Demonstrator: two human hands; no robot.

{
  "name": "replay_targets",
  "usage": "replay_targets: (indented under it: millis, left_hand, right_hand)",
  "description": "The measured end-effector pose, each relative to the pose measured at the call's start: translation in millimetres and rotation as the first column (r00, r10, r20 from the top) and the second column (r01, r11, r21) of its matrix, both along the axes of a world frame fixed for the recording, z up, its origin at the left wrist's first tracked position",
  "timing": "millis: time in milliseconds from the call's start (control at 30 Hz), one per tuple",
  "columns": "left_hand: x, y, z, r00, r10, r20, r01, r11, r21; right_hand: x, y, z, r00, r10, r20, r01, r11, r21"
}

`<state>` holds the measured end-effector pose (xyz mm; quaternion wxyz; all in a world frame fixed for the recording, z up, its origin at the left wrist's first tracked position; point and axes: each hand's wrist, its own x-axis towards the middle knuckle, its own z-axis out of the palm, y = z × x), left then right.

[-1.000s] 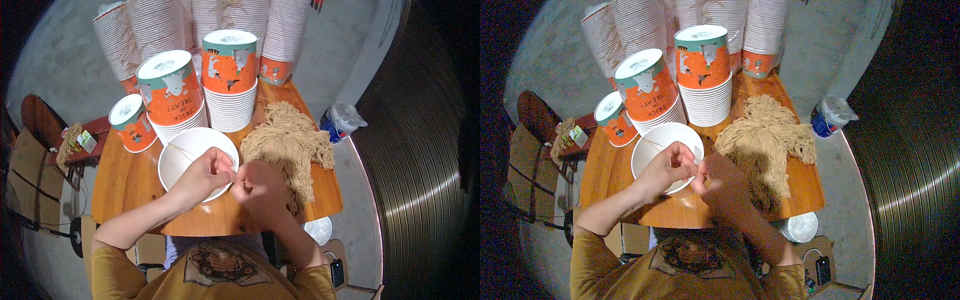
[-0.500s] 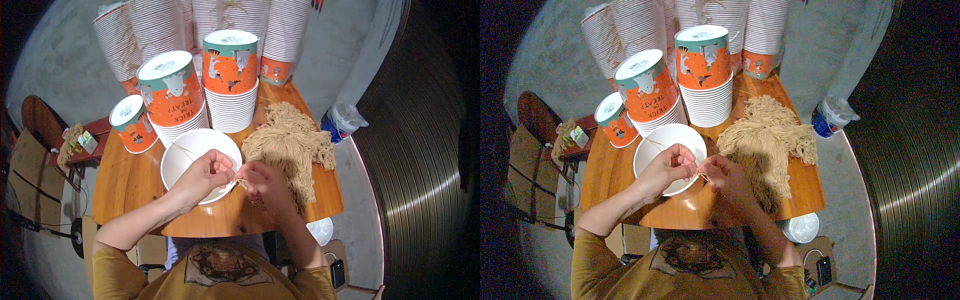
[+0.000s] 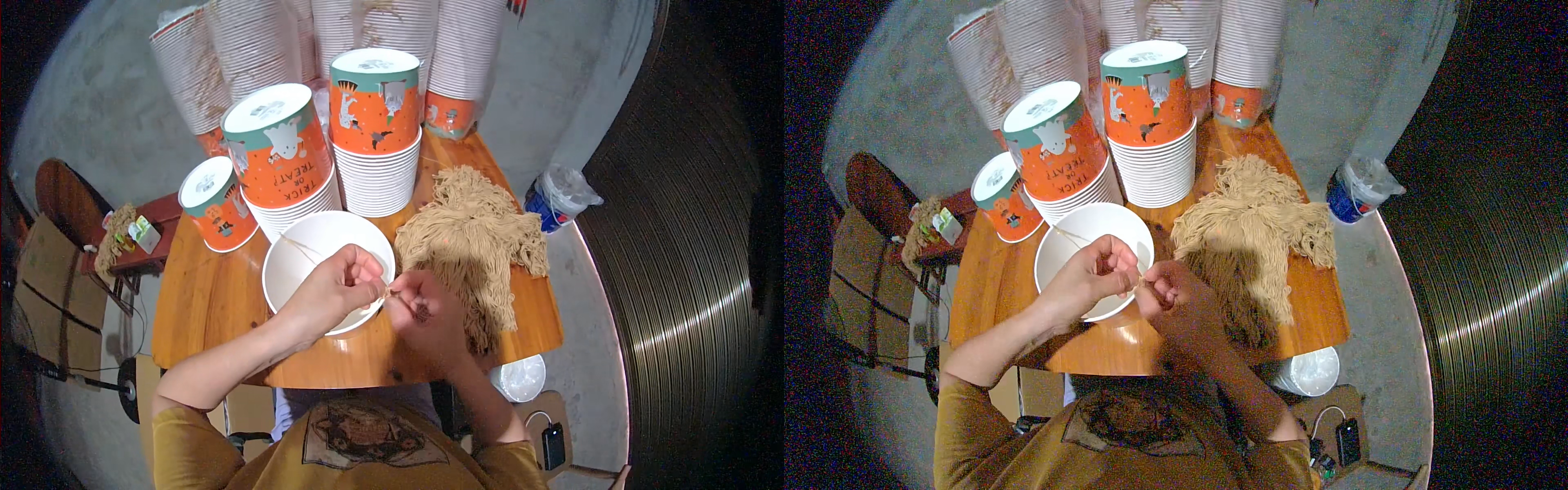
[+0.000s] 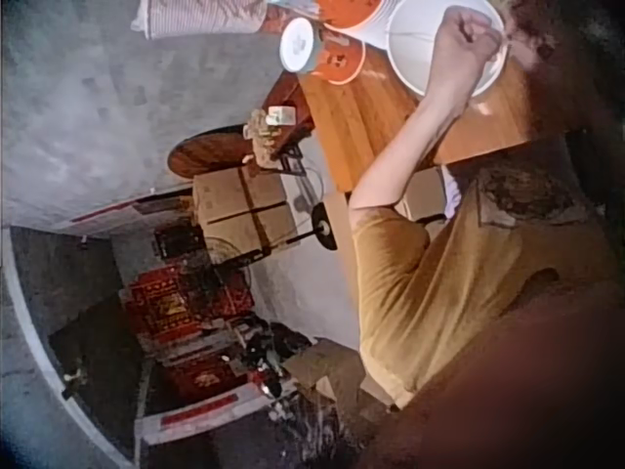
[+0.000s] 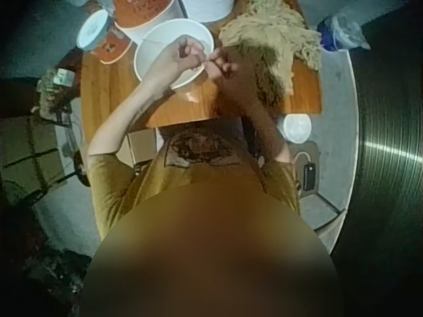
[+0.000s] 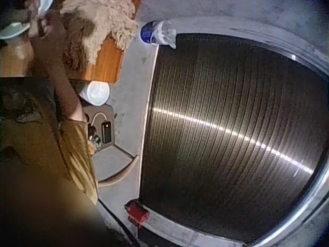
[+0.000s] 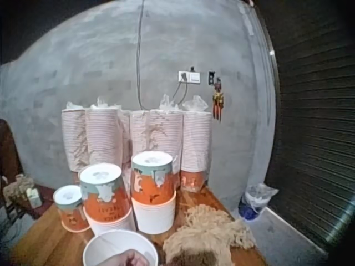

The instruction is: Tying strings to small items and organizing them inside decorated paper cups.

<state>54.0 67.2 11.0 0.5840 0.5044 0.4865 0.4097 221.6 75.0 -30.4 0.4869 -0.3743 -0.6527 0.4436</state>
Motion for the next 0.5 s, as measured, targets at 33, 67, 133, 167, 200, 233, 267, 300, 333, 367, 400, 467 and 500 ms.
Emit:
replay_targets:
  millis: [33,67,133,167,200,233,267,300,333,367,400,467,500]
  left_hand:
    - [0,1,-1,1.000,0.004,-0.012,-0.003,1.000,0.015]
    - [-1,1,-2,1.000,0.007,-0.023,-0.007,1.000,0.030]
    - [-1,1,-1,1.000,0.000,-0.031,0.001,1.000,0.025]
    - [0,0,0,0.999,-0.009,-0.040,0.009,1.000,0.020]
    - [0,-1,1,0.999,-0.009,-0.039,0.010,1.000,0.022]
    - [-2,0,1,0.995,-0.038,-0.093,0.043,0.998,0.055]
    - [-3,0,1,0.987,-0.064,-0.148,0.077,0.993,0.086]
    - [-4,0,0,0.987,-0.061,-0.148,0.074,0.994,0.083]
    - [-4,-2,0,0.981,-0.071,-0.181,0.094,0.988,0.120]
    - [-4,-3,0,0.974,-0.079,-0.213,0.114,0.981,0.156]
    - [-4,-3,0,0.974,-0.078,-0.213,0.113,0.981,0.156]
    - [-6,-4,1,0.962,-0.116,-0.247,0.141,0.986,0.084]
    - [-7,-4,1,0.962,-0.115,-0.248,0.139,0.987,0.084]
  right_hand:
    - [-1,-3,5,0.998,-0.033,0.054,0.033,0.999,0.002]
    - [0,-2,3,0.998,-0.032,0.055,0.032,0.999,0.001]
    - [2,3,-2,0.969,-0.142,0.203,0.071,0.943,0.324]
    - [2,3,-3,0.969,-0.143,0.203,0.071,0.943,0.325]
    - [2,2,-5,0.972,-0.154,0.179,0.091,0.944,0.318]
    - [0,3,-7,0.975,-0.160,0.156,0.107,0.946,0.305]
    - [0,3,-5,0.975,-0.156,0.157,0.103,0.948,0.302]
    - [-1,3,-2,0.978,-0.138,0.157,0.096,0.964,0.247]
    - [-1,2,0,0.980,-0.123,0.156,0.091,0.977,0.194]
    - [-1,2,-2,0.980,-0.122,0.156,0.091,0.977,0.194]
    - [-2,2,-5,0.981,-0.123,0.147,0.091,0.974,0.208]
    - [-3,3,-8,0.983,-0.122,0.138,0.089,0.971,0.222]
    - [-3,3,-9,0.984,-0.114,0.134,0.085,0.976,0.202]
